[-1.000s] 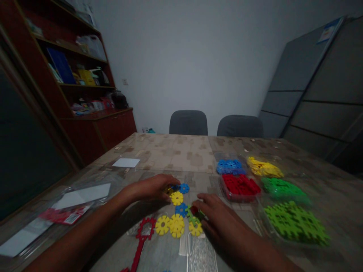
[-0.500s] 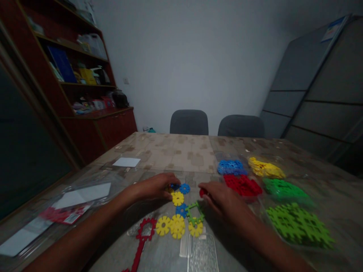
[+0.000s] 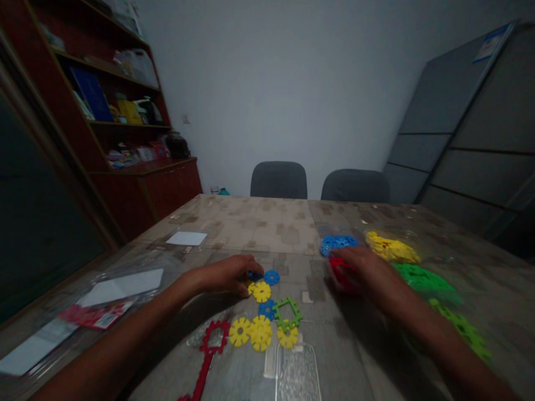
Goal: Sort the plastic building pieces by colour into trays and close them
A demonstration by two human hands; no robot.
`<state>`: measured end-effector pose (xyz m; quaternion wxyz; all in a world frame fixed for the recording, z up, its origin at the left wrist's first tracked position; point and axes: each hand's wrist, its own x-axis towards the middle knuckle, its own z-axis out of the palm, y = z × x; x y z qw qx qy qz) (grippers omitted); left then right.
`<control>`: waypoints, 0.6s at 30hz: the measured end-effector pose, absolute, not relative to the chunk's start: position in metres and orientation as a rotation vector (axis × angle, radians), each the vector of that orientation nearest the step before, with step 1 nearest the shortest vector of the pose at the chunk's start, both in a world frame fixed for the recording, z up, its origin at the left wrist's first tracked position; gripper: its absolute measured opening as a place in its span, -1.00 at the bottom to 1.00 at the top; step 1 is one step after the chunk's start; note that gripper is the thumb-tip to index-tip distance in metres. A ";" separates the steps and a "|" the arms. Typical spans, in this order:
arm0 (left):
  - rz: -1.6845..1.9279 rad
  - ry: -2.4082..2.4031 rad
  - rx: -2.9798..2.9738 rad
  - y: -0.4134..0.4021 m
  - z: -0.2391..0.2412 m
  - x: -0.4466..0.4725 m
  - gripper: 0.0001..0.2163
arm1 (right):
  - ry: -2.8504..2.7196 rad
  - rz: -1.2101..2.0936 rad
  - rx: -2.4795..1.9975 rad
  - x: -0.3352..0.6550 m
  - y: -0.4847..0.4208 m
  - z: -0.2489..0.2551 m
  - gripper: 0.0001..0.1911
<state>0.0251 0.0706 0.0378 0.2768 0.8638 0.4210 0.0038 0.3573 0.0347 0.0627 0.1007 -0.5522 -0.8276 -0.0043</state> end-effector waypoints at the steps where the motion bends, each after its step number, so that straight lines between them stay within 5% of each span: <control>1: 0.001 1.136 2.317 0.070 0.039 0.025 -0.51 | -2.494 0.103 -1.498 0.353 0.031 0.058 -0.60; 8: -0.001 1.121 2.359 0.069 0.040 0.024 -0.53 | -2.738 0.605 -1.090 0.303 -0.003 0.032 -0.42; 18: 0.019 1.102 2.377 0.072 0.035 0.026 -0.60 | -2.888 0.140 -1.114 0.281 -0.001 0.014 -0.85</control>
